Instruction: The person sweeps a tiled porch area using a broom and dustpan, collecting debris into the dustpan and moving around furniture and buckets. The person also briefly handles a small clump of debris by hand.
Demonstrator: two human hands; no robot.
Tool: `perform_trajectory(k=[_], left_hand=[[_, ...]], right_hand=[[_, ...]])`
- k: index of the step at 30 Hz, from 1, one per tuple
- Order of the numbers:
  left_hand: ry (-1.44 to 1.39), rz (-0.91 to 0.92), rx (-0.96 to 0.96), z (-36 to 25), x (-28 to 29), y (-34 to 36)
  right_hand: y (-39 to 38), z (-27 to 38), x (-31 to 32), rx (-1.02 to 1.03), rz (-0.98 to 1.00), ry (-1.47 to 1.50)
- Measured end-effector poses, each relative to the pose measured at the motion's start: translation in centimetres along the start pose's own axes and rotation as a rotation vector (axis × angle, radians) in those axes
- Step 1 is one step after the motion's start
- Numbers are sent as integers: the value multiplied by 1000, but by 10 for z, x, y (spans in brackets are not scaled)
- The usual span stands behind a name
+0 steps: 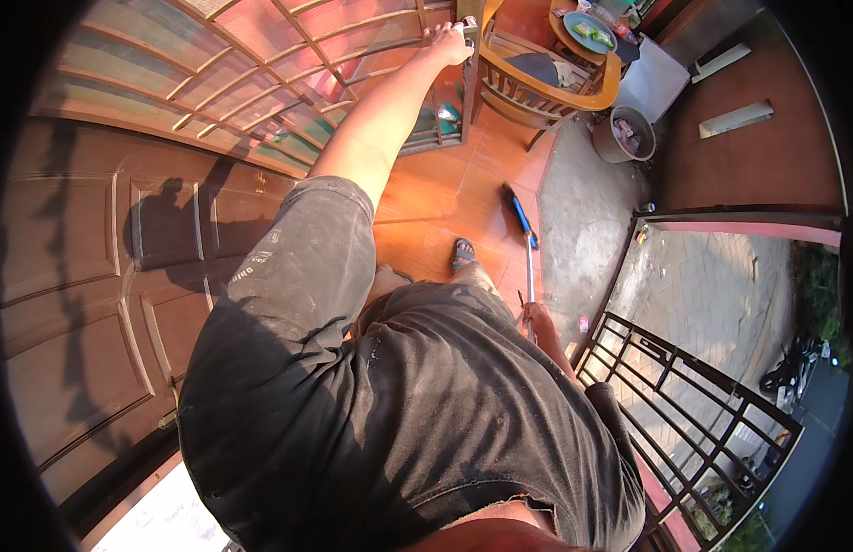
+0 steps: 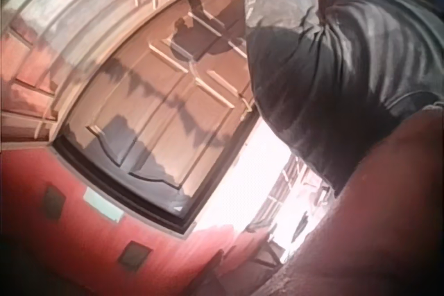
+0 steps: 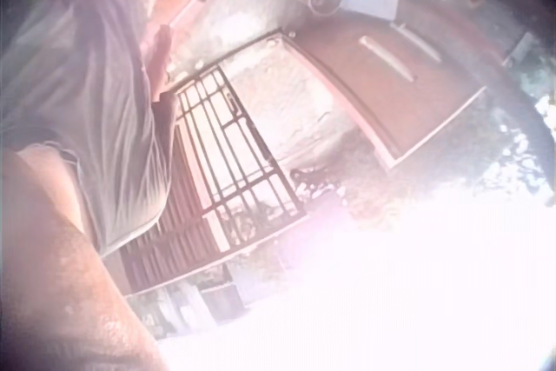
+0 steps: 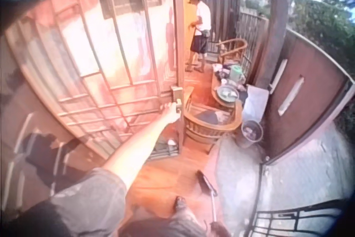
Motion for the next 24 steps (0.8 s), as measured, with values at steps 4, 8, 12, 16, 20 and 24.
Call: perform_trajectory(k=[4, 8, 12, 16, 20, 24], left_hand=[[11, -5, -15, -5, 6, -14], [16, -49, -101, -35, 16, -58], [117, -168, -181, -20, 36, -139], [68, -154, -198, -29, 53, -215], [11, -254, -253, -42, 63, -279], [-33, -350, -172, -10, 82, -370]], right_hand=[[30, -8, 14, -27, -55, -29], [74, -28, 55, -204, -64, 74], [56, 0, 37, -178, 35, -10], [47, 21, 55, -45, 80, -9], [63, 27, 75, 440, 294, -331], [42, 11, 47, 342, 415, -290]])
Point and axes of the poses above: each hand's wrist, its own y-axis towards the middle knuckle, its own x-axis out of the back of the hand, z = x × y, the point moved 6 cm from there along y, towards the middle knuckle, and after that the axes turned 10 degrees about -z, right-handed, at the moved point
